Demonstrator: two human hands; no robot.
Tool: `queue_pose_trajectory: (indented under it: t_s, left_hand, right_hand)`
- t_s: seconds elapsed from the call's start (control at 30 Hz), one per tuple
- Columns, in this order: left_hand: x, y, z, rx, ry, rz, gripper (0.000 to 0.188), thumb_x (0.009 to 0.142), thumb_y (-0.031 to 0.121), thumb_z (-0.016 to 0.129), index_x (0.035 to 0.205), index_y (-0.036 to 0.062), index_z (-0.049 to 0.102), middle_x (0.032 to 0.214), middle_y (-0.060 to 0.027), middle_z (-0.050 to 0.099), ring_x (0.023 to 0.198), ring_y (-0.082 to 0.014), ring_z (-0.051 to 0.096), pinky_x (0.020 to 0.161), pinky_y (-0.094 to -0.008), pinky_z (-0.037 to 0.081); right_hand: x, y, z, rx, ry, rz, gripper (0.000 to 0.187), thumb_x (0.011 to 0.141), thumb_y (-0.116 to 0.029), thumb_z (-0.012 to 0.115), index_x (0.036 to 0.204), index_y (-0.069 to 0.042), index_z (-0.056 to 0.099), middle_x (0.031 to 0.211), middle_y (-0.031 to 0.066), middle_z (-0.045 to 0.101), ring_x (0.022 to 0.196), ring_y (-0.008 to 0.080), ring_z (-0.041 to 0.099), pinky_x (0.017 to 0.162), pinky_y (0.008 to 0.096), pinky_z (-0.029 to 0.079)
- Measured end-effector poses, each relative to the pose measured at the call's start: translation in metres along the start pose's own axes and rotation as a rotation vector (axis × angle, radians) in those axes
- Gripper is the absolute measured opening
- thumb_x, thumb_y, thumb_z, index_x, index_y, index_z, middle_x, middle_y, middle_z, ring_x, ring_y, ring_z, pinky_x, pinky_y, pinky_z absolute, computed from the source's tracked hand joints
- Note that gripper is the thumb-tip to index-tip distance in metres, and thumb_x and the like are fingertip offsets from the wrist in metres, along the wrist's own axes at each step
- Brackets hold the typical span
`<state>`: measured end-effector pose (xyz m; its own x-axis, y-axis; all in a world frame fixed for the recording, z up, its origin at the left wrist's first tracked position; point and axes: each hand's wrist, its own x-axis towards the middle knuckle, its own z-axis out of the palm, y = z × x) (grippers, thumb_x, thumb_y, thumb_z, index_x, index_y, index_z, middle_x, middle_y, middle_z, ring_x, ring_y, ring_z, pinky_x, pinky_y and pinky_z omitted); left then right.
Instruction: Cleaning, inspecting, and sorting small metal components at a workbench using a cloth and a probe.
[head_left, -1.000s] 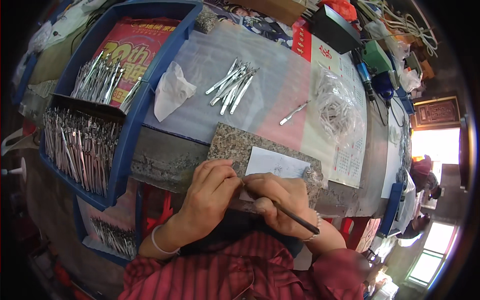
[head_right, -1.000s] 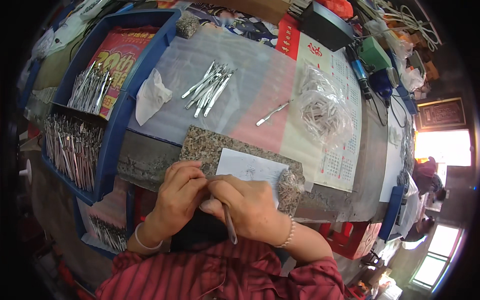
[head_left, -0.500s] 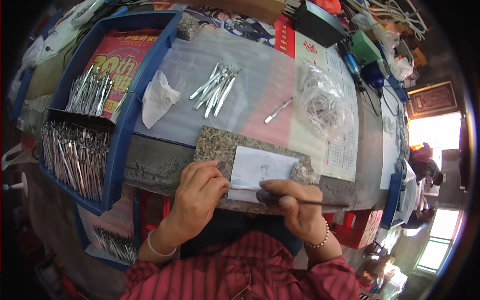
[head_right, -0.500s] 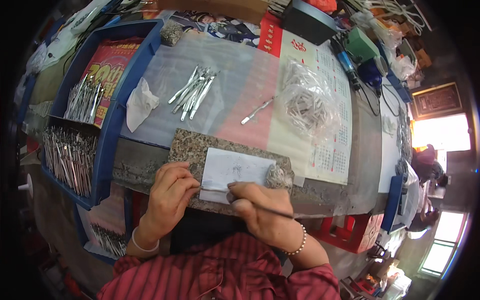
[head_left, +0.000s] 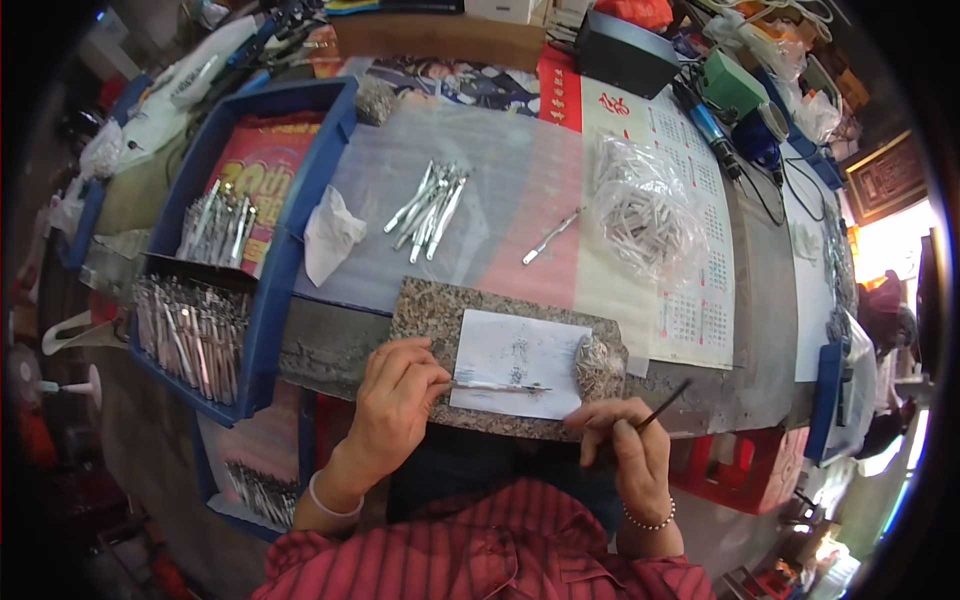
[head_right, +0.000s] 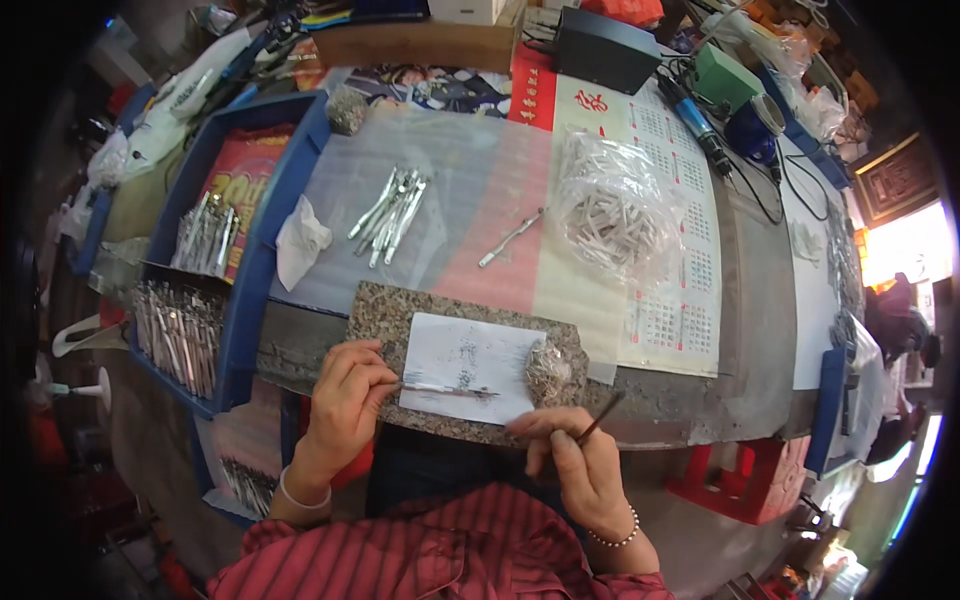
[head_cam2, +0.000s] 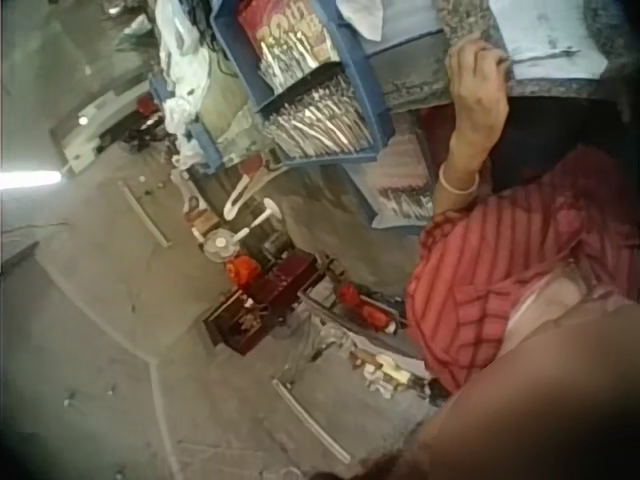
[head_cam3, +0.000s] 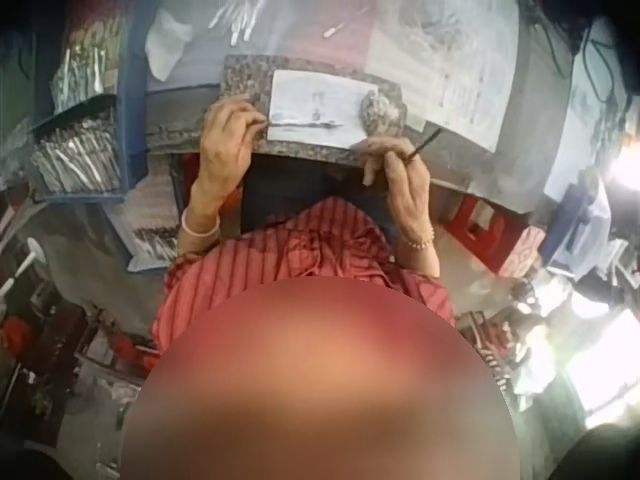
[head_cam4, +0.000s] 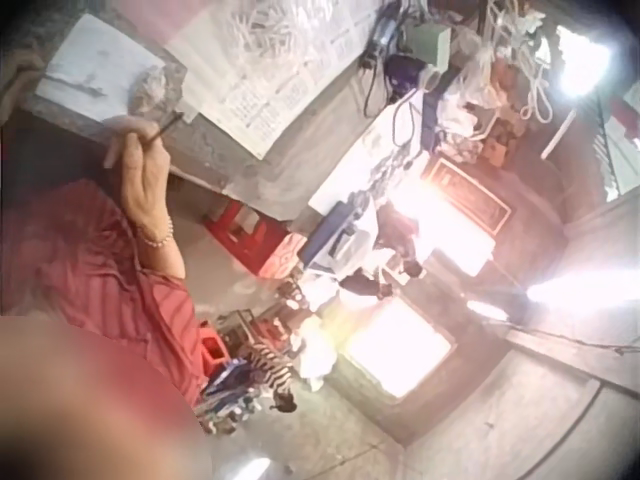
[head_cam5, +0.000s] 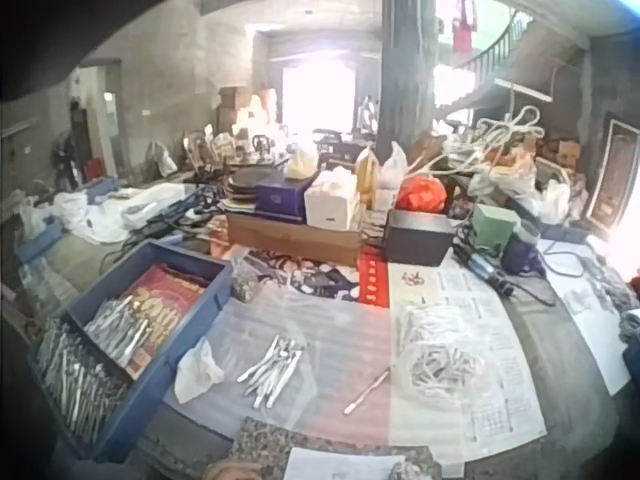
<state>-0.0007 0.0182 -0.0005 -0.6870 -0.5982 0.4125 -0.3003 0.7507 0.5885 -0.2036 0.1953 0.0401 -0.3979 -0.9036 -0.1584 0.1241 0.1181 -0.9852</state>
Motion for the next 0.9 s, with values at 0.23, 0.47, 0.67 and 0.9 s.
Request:
queue_pose_trajectory:
  t_s: [0.23,0.47,0.67,0.9]
  left_hand:
    - [0.039,-0.002,-0.02,0.06,0.229,-0.168,0.007,0.083,-0.004,0.06,0.088,-0.0009,0.057,0.081,-0.0156,0.061,0.073,-0.0312,0.06,0.065,-0.0376,0.048]
    - [0.11,-0.069,-0.003,0.233,0.367,-0.211,0.003,0.084,0.002,0.06,0.085,-0.0002,0.058,0.076,-0.0154,0.062,0.067,-0.0327,0.061,0.061,-0.0392,0.048]
    - [0.105,-0.089,0.013,0.469,0.069,-0.242,0.007,0.084,0.008,0.057,0.086,0.0022,0.061,0.081,-0.016,0.063,0.083,-0.0373,0.06,0.071,-0.0461,0.047]
    - [0.11,-0.08,0.017,0.563,0.036,-0.208,0.011,0.083,0.007,0.057,0.091,0.0026,0.064,0.084,-0.0156,0.065,0.087,-0.0353,0.059,0.076,-0.0458,0.044]
  right_hand:
    - [-0.001,0.017,-0.008,-0.107,-0.05,0.014,0.021,0.096,-0.006,0.045,0.095,0.0,0.065,0.081,0.0051,0.069,0.055,0.0041,0.051,0.052,0.0207,0.043]
    - [0.005,0.024,-0.008,-0.303,-0.093,-0.144,0.007,0.088,-0.005,0.058,0.087,-0.001,0.064,0.079,0.0132,0.068,0.059,0.0238,0.064,0.055,0.0283,0.049]
    - [0.006,0.033,-0.009,-0.342,-0.045,-0.359,0.006,0.085,-0.006,0.065,0.087,-0.001,0.062,0.064,0.0095,0.055,0.053,0.0232,0.058,0.049,0.0315,0.044]
    - [0.005,0.033,-0.011,-0.357,-0.067,-0.344,0.007,0.083,-0.005,0.067,0.087,-0.002,0.063,0.066,0.01,0.057,0.053,0.0222,0.058,0.049,0.0314,0.044]
